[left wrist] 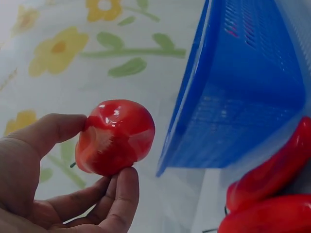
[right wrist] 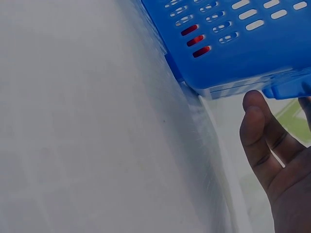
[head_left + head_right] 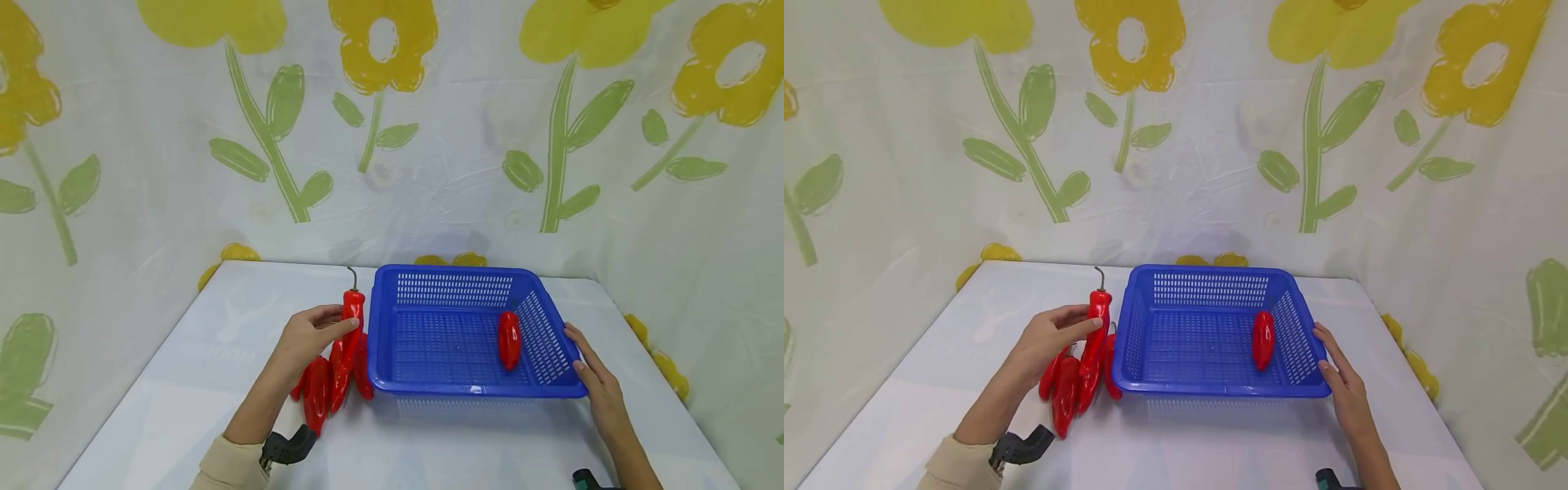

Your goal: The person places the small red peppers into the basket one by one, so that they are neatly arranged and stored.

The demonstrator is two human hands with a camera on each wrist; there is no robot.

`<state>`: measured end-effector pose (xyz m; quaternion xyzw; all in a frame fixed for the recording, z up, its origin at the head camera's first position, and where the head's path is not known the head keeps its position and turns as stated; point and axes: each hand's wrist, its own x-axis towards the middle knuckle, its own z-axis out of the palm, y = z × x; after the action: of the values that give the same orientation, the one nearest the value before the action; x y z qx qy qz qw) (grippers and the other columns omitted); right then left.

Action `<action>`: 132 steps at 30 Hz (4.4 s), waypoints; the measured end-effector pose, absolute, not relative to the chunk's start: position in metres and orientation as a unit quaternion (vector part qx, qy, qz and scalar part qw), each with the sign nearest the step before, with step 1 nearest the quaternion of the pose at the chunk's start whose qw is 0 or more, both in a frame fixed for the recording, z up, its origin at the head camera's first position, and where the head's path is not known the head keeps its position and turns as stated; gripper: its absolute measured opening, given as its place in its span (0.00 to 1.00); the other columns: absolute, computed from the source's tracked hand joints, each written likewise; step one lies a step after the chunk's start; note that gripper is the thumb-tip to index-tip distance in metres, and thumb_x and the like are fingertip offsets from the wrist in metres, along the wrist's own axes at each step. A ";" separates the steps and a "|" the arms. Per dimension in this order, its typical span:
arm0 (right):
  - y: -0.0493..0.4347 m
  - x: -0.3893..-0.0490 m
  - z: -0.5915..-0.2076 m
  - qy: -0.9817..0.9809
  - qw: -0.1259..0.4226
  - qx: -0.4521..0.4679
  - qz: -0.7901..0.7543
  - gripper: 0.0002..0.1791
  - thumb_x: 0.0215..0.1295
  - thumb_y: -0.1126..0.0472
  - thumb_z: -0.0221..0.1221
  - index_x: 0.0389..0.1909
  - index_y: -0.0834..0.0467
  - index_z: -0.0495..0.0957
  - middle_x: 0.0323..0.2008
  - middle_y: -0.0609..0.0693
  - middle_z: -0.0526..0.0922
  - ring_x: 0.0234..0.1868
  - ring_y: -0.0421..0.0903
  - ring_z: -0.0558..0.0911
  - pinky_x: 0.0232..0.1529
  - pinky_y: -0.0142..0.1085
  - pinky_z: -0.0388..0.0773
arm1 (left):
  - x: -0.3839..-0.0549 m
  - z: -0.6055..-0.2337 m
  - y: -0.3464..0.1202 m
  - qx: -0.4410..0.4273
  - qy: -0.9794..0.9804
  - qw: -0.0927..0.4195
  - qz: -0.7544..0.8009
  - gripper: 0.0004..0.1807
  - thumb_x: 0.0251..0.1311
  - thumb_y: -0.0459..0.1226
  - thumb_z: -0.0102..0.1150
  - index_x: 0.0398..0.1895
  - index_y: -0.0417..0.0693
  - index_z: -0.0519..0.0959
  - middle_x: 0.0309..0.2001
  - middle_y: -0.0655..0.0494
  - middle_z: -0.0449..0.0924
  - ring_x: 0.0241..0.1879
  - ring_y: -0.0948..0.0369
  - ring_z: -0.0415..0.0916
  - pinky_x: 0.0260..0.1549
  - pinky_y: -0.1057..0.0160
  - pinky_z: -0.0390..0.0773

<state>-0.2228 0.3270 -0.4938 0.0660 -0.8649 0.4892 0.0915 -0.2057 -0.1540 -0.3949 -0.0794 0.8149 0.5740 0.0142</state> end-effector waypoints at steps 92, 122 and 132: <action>0.326 -0.226 -0.496 -0.858 0.108 0.063 0.498 0.27 0.80 0.53 0.41 0.78 0.42 0.58 0.77 0.38 0.55 0.75 0.32 0.52 0.72 0.46 0.56 | -0.342 -0.425 0.060 -0.043 0.745 0.317 0.585 0.48 0.53 0.28 0.73 0.72 0.29 0.52 0.41 0.39 0.75 0.49 0.43 0.80 0.52 0.51 0.81; 0.328 -0.227 -0.496 -0.858 0.127 0.081 0.491 0.27 0.80 0.56 0.42 0.77 0.43 0.58 0.77 0.39 0.56 0.75 0.31 0.53 0.66 0.27 0.57 | -0.337 -0.425 0.057 -0.025 0.768 0.259 0.585 0.27 0.57 0.30 0.69 0.55 0.27 0.69 0.44 0.32 0.80 0.46 0.42 0.83 0.47 0.51 0.83; 0.330 -0.226 -0.499 -0.856 0.123 0.078 0.495 0.27 0.80 0.55 0.41 0.78 0.43 0.58 0.77 0.39 0.56 0.74 0.31 0.53 0.65 0.26 0.55 | -0.335 -0.412 0.032 0.042 0.719 0.271 0.639 0.16 0.63 0.31 0.65 0.48 0.26 0.78 0.46 0.34 0.81 0.49 0.42 0.81 0.54 0.48 0.79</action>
<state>-0.2260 0.3299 -0.4988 0.0776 -0.8563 0.4955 0.1234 -0.3348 0.0317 -0.4121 0.0422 0.7186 0.6392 0.2706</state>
